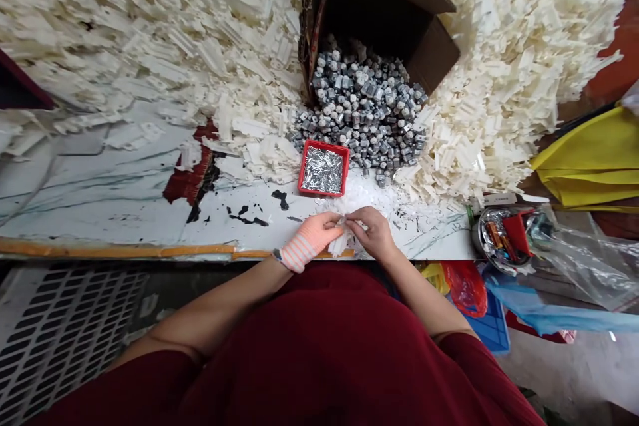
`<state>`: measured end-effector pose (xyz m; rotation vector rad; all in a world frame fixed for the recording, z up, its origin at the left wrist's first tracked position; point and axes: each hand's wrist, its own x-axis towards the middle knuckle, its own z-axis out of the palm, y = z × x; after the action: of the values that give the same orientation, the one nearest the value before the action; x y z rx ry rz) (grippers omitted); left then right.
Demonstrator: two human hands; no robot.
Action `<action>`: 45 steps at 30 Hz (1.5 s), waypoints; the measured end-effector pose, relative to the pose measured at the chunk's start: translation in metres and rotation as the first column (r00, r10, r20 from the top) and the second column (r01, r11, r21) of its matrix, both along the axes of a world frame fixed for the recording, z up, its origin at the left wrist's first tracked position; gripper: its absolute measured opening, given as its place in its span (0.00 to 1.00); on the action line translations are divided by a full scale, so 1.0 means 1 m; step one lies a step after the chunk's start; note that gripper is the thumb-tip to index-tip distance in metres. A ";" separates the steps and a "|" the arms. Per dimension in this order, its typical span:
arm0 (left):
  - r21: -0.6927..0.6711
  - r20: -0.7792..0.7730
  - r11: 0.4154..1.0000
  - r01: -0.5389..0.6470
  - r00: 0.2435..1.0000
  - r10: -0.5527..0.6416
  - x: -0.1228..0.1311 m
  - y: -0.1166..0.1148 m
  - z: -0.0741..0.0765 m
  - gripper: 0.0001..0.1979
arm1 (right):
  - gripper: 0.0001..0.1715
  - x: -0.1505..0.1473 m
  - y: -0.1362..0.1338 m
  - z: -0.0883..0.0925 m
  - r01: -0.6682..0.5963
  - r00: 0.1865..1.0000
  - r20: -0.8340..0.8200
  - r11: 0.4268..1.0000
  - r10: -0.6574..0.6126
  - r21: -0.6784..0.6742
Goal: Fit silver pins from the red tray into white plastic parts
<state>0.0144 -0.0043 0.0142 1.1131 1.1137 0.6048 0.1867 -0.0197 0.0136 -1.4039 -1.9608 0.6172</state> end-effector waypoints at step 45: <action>-0.285 0.333 0.950 -0.123 0.917 0.219 -0.001 0.012 0.008 0.22 | 0.22 0.096 0.090 -0.021 0.689 0.413 -0.379 0.556 -0.828 -0.464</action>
<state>0.0137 0.0075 0.0218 0.6471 0.9411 0.7458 0.2828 0.0700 -0.0078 -1.8011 -0.6111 0.7024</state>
